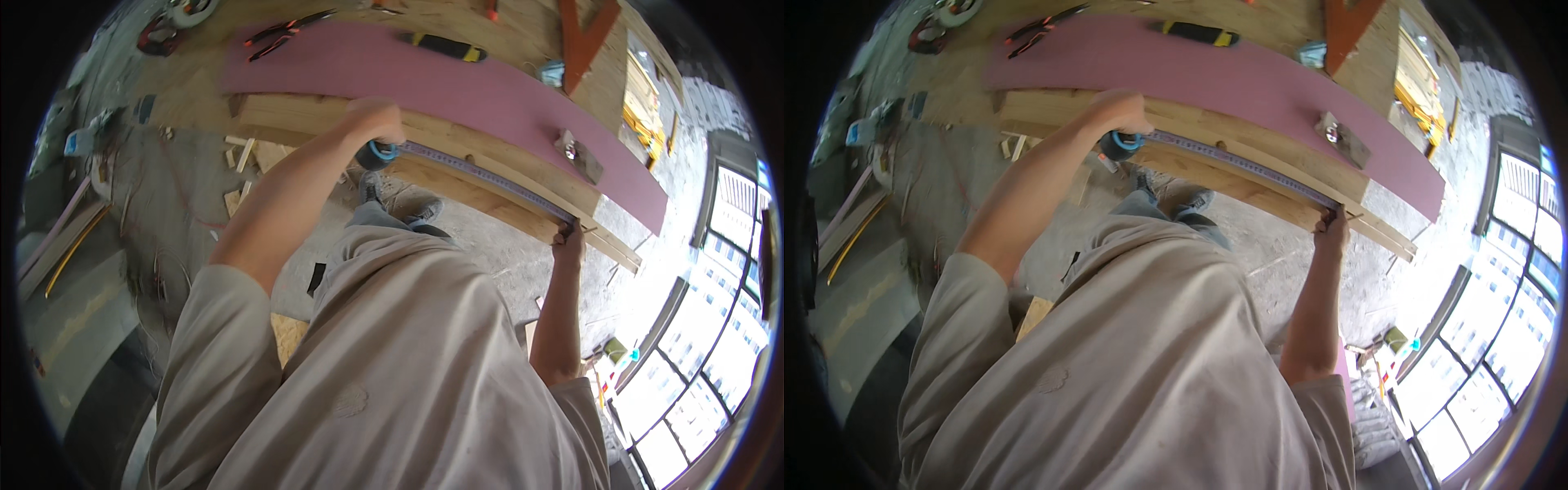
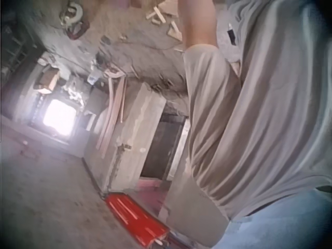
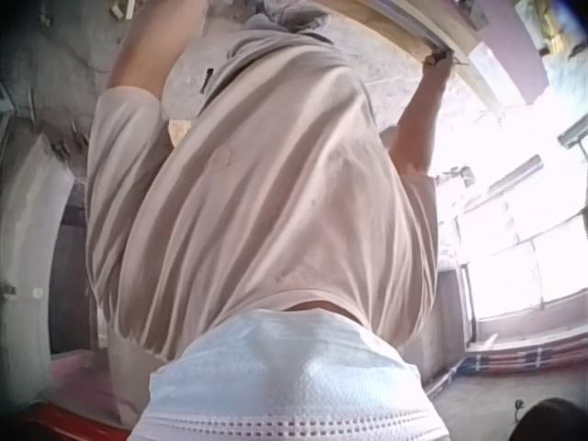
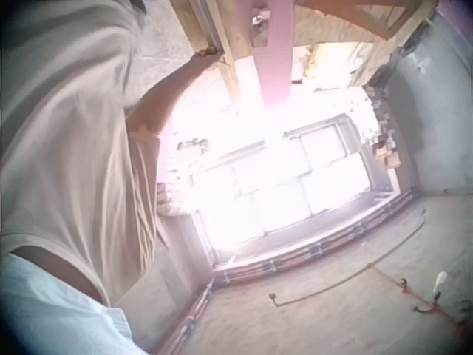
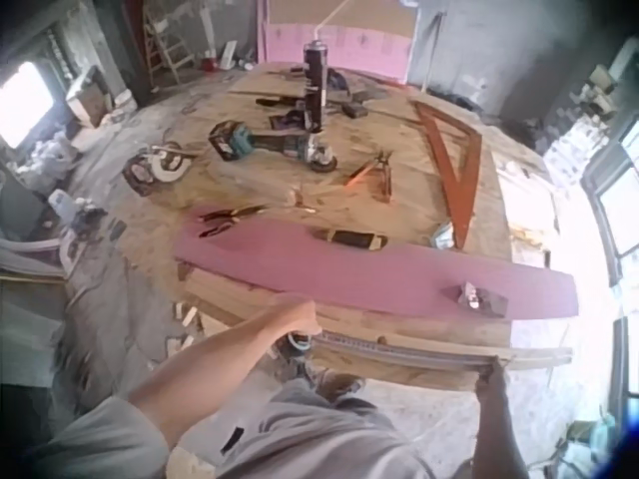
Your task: The person walks through a construction site, picks up a wooden plank, and places it on a workbench. They use a tape measure and pencil to mark measurements on the plank, then use a utility knife to score the wood along the marked line.
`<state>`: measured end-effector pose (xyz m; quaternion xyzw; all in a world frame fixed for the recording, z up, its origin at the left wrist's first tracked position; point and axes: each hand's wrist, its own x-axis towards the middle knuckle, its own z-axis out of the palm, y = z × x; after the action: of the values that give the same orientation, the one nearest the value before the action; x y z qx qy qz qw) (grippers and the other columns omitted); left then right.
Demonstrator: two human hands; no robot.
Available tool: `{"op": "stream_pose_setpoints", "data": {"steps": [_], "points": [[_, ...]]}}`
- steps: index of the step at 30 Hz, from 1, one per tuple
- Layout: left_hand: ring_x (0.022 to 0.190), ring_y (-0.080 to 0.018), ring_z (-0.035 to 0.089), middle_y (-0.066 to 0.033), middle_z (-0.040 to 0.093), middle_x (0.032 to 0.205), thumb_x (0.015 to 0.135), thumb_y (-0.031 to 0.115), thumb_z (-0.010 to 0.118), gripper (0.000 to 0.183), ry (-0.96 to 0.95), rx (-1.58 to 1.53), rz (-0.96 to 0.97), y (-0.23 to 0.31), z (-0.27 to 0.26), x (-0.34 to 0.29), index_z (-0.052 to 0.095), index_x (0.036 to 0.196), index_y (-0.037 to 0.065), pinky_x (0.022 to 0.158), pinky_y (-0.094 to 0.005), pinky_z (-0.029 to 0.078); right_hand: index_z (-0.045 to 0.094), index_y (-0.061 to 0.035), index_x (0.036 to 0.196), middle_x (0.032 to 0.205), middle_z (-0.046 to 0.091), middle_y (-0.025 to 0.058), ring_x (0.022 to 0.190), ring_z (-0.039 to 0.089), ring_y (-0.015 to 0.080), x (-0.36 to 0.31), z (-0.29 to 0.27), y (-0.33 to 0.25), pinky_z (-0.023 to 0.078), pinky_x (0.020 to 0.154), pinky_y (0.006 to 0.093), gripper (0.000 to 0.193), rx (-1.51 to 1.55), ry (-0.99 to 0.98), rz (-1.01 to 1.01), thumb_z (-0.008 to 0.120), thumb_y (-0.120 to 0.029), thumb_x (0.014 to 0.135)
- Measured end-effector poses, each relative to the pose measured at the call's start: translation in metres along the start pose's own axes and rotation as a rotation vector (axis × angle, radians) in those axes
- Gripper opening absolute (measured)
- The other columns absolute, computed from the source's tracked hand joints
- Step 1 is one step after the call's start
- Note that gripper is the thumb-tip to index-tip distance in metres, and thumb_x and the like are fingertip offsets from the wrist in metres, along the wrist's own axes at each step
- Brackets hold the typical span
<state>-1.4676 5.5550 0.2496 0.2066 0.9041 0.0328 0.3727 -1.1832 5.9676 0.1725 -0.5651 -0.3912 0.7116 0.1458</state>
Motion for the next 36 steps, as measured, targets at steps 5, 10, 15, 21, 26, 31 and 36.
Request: {"op": "stream_pose_setpoints", "data": {"steps": [5,10,15,21,26,31,36], "points": [[0.074,-0.0357,0.065,-0.0252,0.066,0.082,0.067,0.041,0.073,0.048,0.045,0.001,0.091,-0.011,0.016,0.019,0.070,0.084,-0.004,0.068,-0.0441,0.049,0.060,-0.0086,0.078,0.061,0.058,0.0034,0.044,0.045,0.0112,-0.004,0.004,0.005,0.030,0.033,0.0243,0.034,-0.238,0.072,-0.247,0.058,-0.039,0.093],[0.078,-0.0346,0.067,-0.0284,0.065,0.082,0.073,0.036,0.075,0.047,0.011,0.013,-0.003,0.013,-0.002,0.002,0.068,0.085,-0.009,0.070,-0.0398,0.050,0.052,-0.0129,0.096,0.062,0.060,0.0036,0.043,0.050,0.0106,-0.020,-0.008,-0.005,0.030,0.033,0.0230,0.018,-0.144,0.044,-0.084,0.054,-0.030,0.096],[0.052,-0.0241,0.053,-0.0200,0.053,0.057,0.074,0.036,0.075,0.047,0.055,0.003,0.074,0.000,0.012,0.014,0.061,0.065,-0.008,0.055,-0.0407,0.044,0.057,-0.0075,0.086,0.063,0.058,0.0028,0.044,0.047,0.0080,-0.026,-0.002,-0.011,0.030,0.034,0.0219,0.028,-0.271,0.062,-0.147,0.059,-0.034,0.094],[0.053,-0.0233,0.054,-0.0177,0.055,0.057,0.078,0.035,0.072,0.048,-0.069,0.053,-0.012,0.006,0.009,0.013,0.059,0.066,-0.010,0.057,-0.0412,0.044,0.057,-0.0070,0.080,0.062,0.057,0.0023,0.043,0.048,0.0080,-0.042,0.007,-0.019,0.030,0.034,0.0218,0.029,-0.235,0.081,-0.187,0.060,-0.032,0.094],[0.051,-0.0182,0.047,-0.0135,0.050,0.052,0.080,0.033,0.070,0.049,-0.037,0.095,0.042,0.007,0.013,0.016,0.056,0.060,-0.008,0.055,-0.0409,0.041,0.059,-0.0004,0.082,0.063,0.056,0.0063,0.045,0.050,0.0094,-0.039,-0.032,-0.015,0.031,0.035,0.0207,0.036,0.011,-0.029,-0.125,0.059,-0.034,0.095],[0.051,-0.0157,0.044,-0.0093,0.045,0.053,0.082,0.032,0.069,0.047,-0.052,0.047,-0.016,0.016,0.009,0.007,0.054,0.060,-0.007,0.052,-0.0389,0.039,0.063,0.0060,0.093,0.068,0.059,0.0103,0.045,0.046,0.0127,-0.046,-0.071,-0.016,0.037,0.041,0.0265,0.061,0.130,0.170,-0.355,0.037,-0.049,0.100],[0.053,-0.0128,0.041,-0.0066,0.041,0.054,0.084,0.030,0.068,0.046,-0.061,0.067,-0.024,0.028,0.006,0.000,0.049,0.060,-0.004,0.051,-0.0369,0.036,0.065,0.0023,0.094,0.075,0.061,0.0063,0.066,0.058,0.0111,-0.052,-0.094,-0.024,0.047,0.056,0.0248,0.041,0.073,0.028,-0.450,0.045,-0.033,0.100]]}}
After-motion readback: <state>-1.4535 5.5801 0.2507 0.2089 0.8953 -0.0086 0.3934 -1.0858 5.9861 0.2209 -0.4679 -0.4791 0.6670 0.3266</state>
